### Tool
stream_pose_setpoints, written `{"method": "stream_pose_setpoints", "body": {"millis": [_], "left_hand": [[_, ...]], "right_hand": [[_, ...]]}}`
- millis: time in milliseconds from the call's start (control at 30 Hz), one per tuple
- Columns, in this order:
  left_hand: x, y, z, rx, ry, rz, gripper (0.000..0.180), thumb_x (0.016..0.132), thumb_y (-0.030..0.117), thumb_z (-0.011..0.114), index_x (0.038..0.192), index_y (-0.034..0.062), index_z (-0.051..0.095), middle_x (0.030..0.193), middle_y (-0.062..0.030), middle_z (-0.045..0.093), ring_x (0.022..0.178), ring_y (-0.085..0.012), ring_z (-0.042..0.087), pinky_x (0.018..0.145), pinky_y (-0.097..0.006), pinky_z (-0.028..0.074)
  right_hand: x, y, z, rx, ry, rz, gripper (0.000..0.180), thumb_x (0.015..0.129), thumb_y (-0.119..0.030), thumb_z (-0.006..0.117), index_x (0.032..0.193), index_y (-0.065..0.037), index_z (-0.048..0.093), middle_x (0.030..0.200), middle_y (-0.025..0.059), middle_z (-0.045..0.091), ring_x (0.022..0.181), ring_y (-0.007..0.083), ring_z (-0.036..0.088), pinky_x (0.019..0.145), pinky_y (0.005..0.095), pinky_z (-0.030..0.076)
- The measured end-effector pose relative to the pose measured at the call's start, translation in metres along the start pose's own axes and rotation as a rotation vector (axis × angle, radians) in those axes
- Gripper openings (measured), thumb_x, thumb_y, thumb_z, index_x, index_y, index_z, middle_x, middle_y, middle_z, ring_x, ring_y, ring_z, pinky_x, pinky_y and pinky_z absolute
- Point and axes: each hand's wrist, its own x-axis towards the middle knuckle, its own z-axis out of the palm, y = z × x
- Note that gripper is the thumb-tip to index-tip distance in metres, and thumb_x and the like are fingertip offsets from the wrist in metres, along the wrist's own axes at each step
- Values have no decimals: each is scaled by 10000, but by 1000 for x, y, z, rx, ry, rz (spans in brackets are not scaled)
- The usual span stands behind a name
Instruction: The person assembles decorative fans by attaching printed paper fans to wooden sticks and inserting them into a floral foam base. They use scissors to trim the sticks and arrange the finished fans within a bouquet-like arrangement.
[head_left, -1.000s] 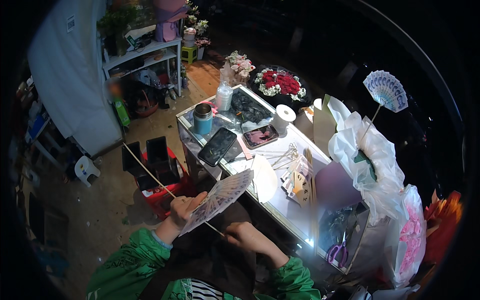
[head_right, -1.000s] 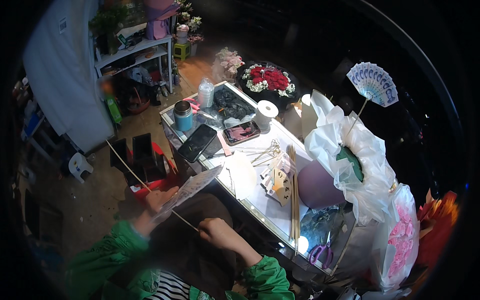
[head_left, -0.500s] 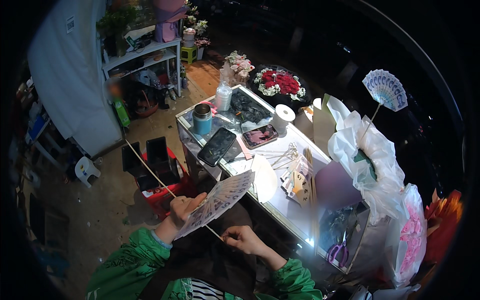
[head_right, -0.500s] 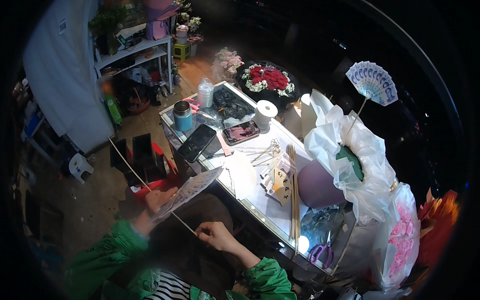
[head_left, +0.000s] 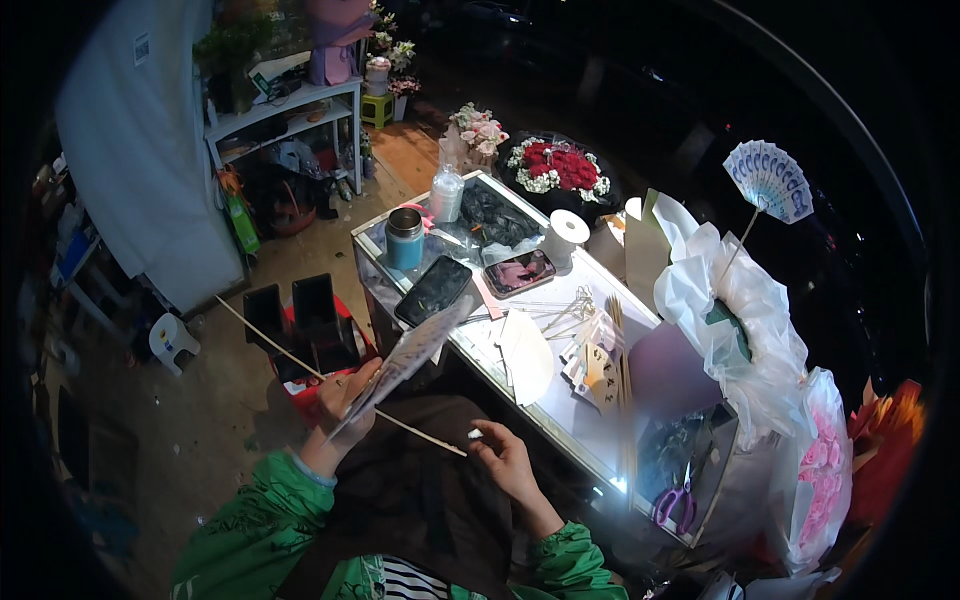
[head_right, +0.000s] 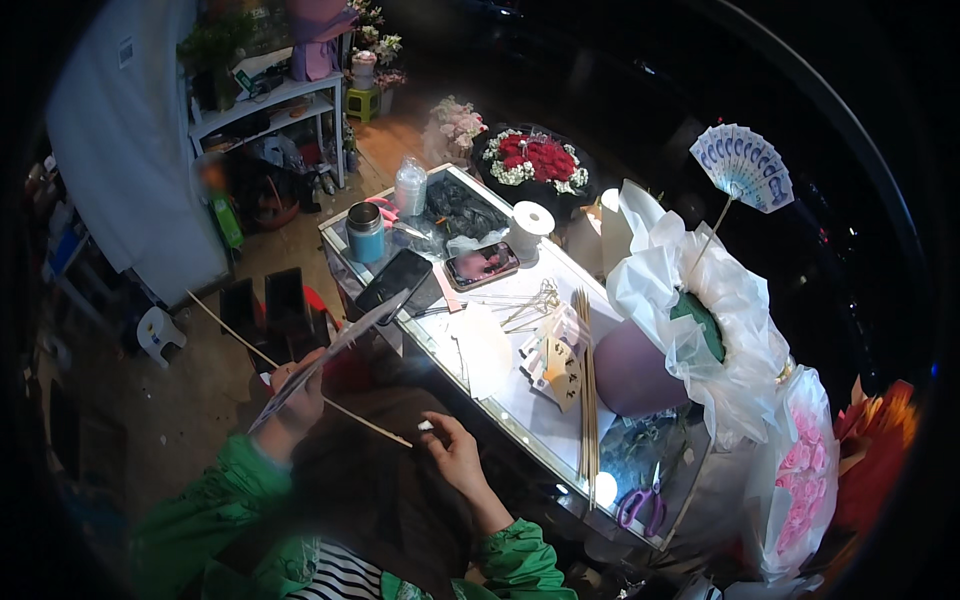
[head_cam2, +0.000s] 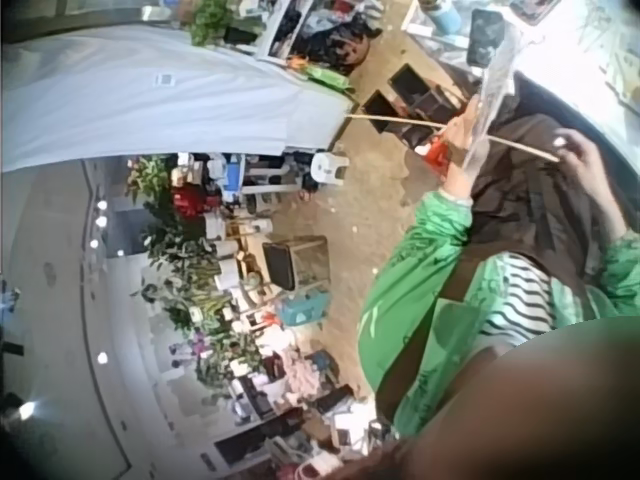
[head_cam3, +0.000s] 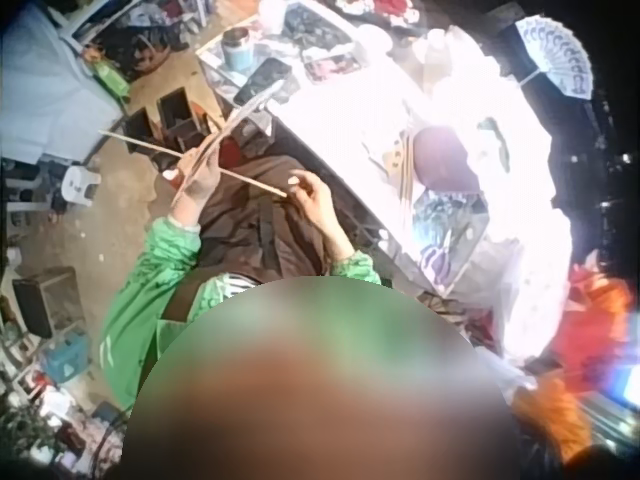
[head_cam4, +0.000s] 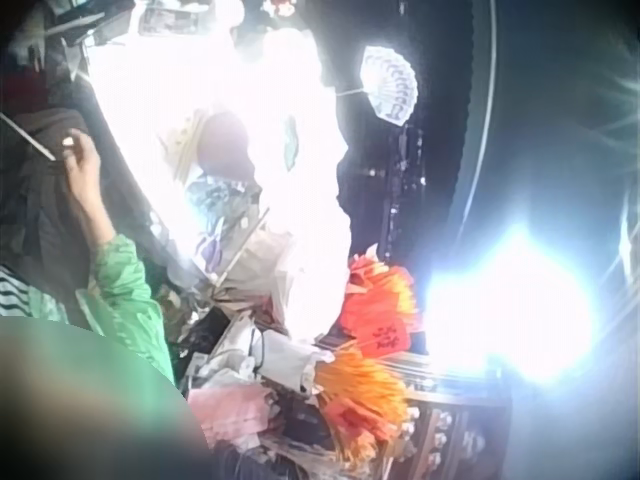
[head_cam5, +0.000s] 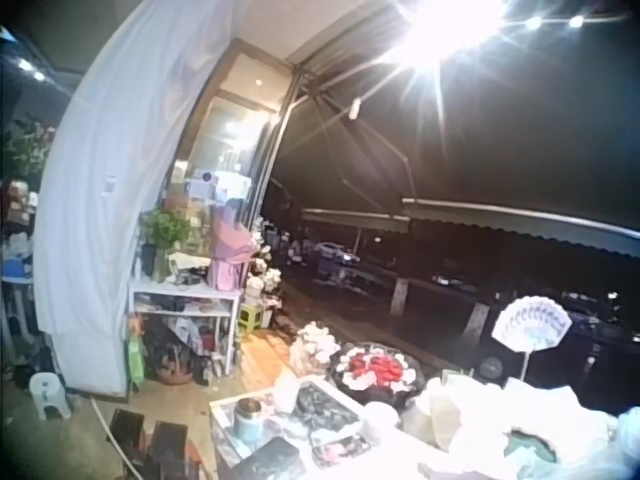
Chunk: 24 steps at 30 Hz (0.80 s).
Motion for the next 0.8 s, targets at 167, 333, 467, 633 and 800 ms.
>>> {"method": "stream_pose_setpoints", "body": {"millis": [167, 333, 467, 633, 800], "left_hand": [[4, 4, -4, 63, -66, 22, 210, 782, 32, 597, 977, -44, 614, 671, -109, 625, 513, -229, 600, 448, -305, 442], [4, 2, -3, 60, -12, 100, 221, 777, 39, 608, 977, -57, 614, 632, -97, 608, 478, -204, 580, 431, -288, 428], [4, 2, -3, 115, -10, 144, 230, 774, 49, 617, 971, -70, 613, 611, -94, 595, 460, -190, 568, 420, -280, 419], [6, 8, -4, 43, -25, 74, 198, 813, 69, 595, 971, -47, 617, 637, -96, 603, 502, -222, 581, 465, -300, 439], [2, 14, -3, -47, -59, -107, 166, 875, 102, 549, 945, -37, 608, 744, -124, 630, 627, -247, 615, 569, -304, 472]], "right_hand": [[-9, -19, 2, 379, -269, 18, 263, 902, -100, 546, 1128, 35, 563, 899, 45, 623, 798, 85, 576, 716, 207, 458], [-9, -22, 11, 490, -243, 156, 182, 879, -125, 588, 949, 40, 621, 734, 28, 595, 599, 89, 541, 574, 224, 470], [-8, -13, 13, 644, -237, 300, 142, 870, -115, 599, 913, 19, 618, 684, 22, 564, 569, 92, 520, 556, 229, 471], [-9, -6, 20, 772, -117, 279, 102, 837, -70, 623, 890, 16, 610, 728, 40, 579, 608, 107, 532, 576, 263, 503], [-8, -7, 24, 926, 70, 208, 99, 834, -40, 612, 917, 12, 597, 766, 49, 572, 646, 122, 540, 600, 276, 510]]}}
